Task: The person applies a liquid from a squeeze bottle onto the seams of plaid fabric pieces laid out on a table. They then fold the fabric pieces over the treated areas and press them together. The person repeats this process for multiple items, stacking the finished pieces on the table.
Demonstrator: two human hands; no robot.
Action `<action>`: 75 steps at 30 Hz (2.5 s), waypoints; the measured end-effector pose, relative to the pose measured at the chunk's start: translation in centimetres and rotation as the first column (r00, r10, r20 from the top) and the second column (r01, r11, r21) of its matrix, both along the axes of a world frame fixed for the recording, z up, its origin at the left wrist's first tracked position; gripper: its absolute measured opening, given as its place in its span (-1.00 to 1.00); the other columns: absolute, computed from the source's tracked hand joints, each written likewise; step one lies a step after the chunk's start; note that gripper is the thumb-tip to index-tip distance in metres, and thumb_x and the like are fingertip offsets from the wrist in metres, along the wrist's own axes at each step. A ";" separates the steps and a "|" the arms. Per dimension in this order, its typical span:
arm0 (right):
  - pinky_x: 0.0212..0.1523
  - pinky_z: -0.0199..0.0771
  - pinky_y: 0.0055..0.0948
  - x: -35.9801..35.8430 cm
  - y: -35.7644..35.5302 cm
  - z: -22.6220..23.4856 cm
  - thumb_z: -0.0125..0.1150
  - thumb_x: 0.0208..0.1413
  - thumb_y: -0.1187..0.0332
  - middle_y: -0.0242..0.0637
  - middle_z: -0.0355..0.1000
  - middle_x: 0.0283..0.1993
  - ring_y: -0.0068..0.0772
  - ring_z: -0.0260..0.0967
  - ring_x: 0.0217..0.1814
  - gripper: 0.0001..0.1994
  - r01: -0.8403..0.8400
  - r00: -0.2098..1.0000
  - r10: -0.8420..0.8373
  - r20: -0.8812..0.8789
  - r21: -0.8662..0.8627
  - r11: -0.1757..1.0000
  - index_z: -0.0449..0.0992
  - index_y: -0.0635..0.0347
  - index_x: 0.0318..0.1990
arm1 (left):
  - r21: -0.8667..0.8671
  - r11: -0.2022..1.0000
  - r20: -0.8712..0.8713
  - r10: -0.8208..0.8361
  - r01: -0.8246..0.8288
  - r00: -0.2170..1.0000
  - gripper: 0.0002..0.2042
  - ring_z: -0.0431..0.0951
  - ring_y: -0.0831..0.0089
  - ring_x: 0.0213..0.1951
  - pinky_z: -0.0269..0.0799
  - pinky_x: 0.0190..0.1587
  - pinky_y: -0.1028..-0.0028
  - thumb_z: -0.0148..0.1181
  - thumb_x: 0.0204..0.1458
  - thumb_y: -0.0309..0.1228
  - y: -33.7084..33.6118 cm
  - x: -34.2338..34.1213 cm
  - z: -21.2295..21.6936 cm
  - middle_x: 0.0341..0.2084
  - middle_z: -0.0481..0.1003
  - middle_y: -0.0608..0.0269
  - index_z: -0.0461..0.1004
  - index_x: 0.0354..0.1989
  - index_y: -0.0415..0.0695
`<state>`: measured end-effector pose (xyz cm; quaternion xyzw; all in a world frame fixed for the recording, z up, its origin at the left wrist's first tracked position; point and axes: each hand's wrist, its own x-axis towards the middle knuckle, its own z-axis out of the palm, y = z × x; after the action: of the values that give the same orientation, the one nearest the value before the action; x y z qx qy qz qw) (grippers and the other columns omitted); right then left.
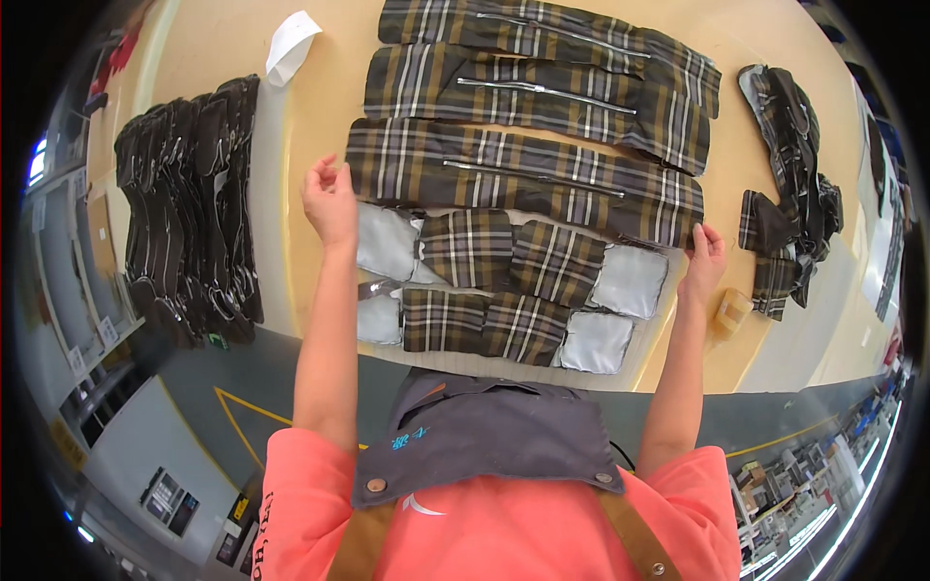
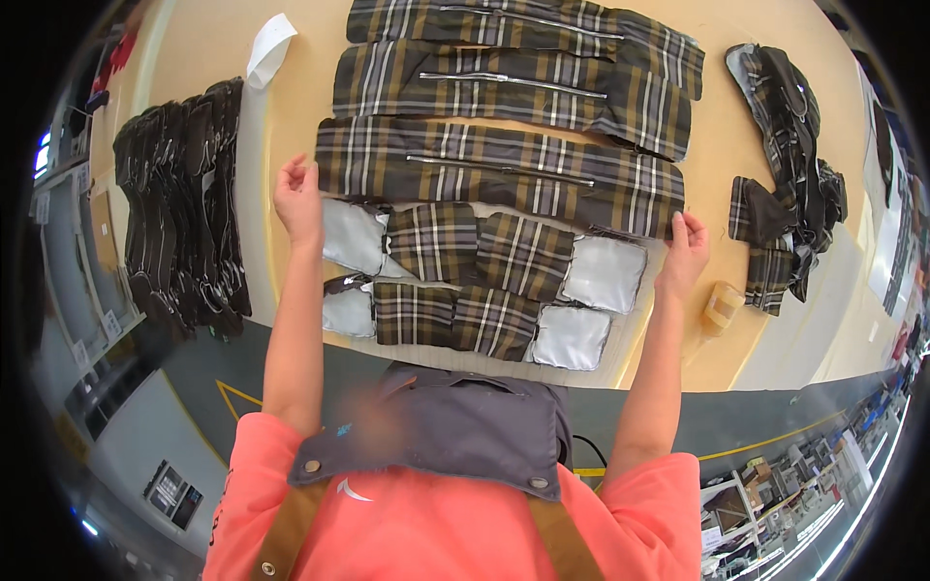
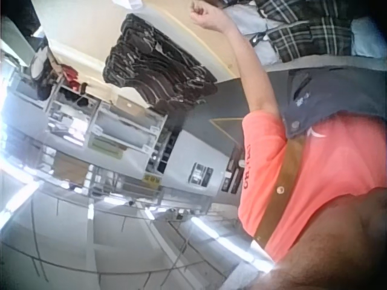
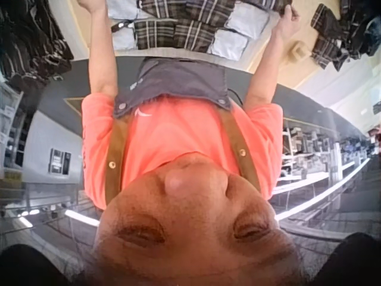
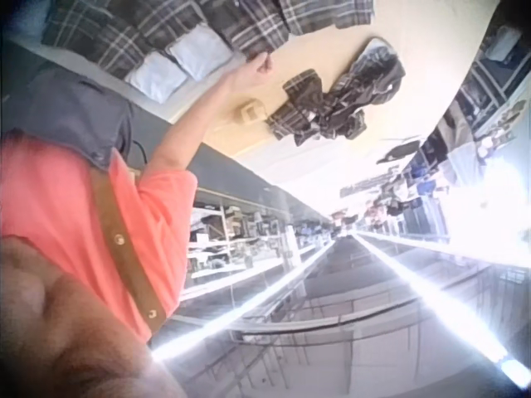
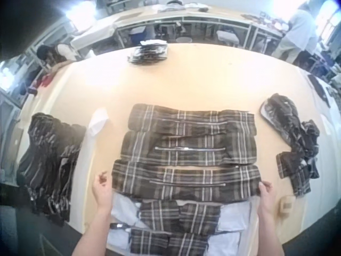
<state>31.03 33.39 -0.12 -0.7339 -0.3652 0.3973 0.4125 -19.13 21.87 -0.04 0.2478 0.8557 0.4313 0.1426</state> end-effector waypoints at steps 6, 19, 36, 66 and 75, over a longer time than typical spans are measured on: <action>-0.21 0.36 -0.44 -8.3 -4.2 4.2 0.26 0.08 0.36 -0.33 0.38 -0.27 -0.44 0.31 -0.29 -0.78 -0.540 0.788 0.464 0.405 0.092 0.837 0.47 0.18 -0.14 | 0.021 0.848 -0.110 -0.525 0.530 0.844 -0.78 0.46 0.38 -0.27 0.40 -0.22 0.39 0.30 -0.03 -0.43 -2.3 10.4 4.6 -0.33 0.48 0.22 0.50 -0.19 -0.13; -0.30 0.37 -0.35 -15.5 -12.0 1.4 0.25 -0.04 0.44 -0.25 0.33 -0.37 -0.21 0.35 -0.29 -0.86 -0.870 0.440 0.704 0.557 0.070 0.488 0.40 0.17 -0.35 | -0.095 0.612 -0.224 -0.782 0.785 0.582 -0.83 0.47 0.27 -0.33 0.43 -0.23 0.32 0.16 -0.09 -0.59 -5.1 16.9 0.2 -0.43 0.48 0.21 0.49 -0.27 -0.16; -0.02 0.37 -0.52 -1.4 -9.6 1.8 0.25 0.12 0.44 -0.35 0.51 -0.10 -0.55 0.41 -0.10 -0.75 -0.224 0.877 0.211 -0.432 0.022 0.974 0.46 0.24 -0.04 | 0.111 0.988 0.626 -0.150 0.103 0.765 -0.61 0.54 0.48 -0.22 0.41 -0.12 0.53 0.30 0.00 -0.48 -7.6 4.1 3.0 -0.22 0.56 0.26 0.42 0.03 -0.22; -0.04 0.40 -0.38 -5.8 -23.3 4.1 0.01 0.06 0.37 -0.34 0.47 -0.18 -0.44 0.42 -0.09 -0.75 0.037 0.790 -0.023 -0.612 0.009 0.999 0.44 0.23 -0.12 | 0.153 0.977 0.742 -0.212 0.147 0.636 -0.70 0.47 0.55 -0.37 0.42 -0.22 0.54 -0.02 0.03 -0.42 -19.7 8.7 4.0 -0.40 0.49 0.36 0.47 -0.08 -0.24; -0.13 0.39 -0.56 -0.1 -21.8 2.3 0.26 0.12 0.39 -0.37 0.48 -0.23 -0.57 0.40 -0.21 -0.83 -0.088 0.917 0.061 -0.394 -0.051 0.995 0.46 0.25 -0.19 | 0.059 0.982 0.614 -0.177 0.178 0.769 -0.77 0.51 0.56 -0.29 0.42 -0.15 0.54 0.24 0.07 -0.45 -22.2 2.0 2.9 -0.27 0.55 0.29 0.48 -0.11 -0.23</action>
<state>30.92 11.61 2.23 -0.6388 -0.2895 0.5634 0.4367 -17.09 -0.31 2.89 0.1729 0.7354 0.4721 0.4543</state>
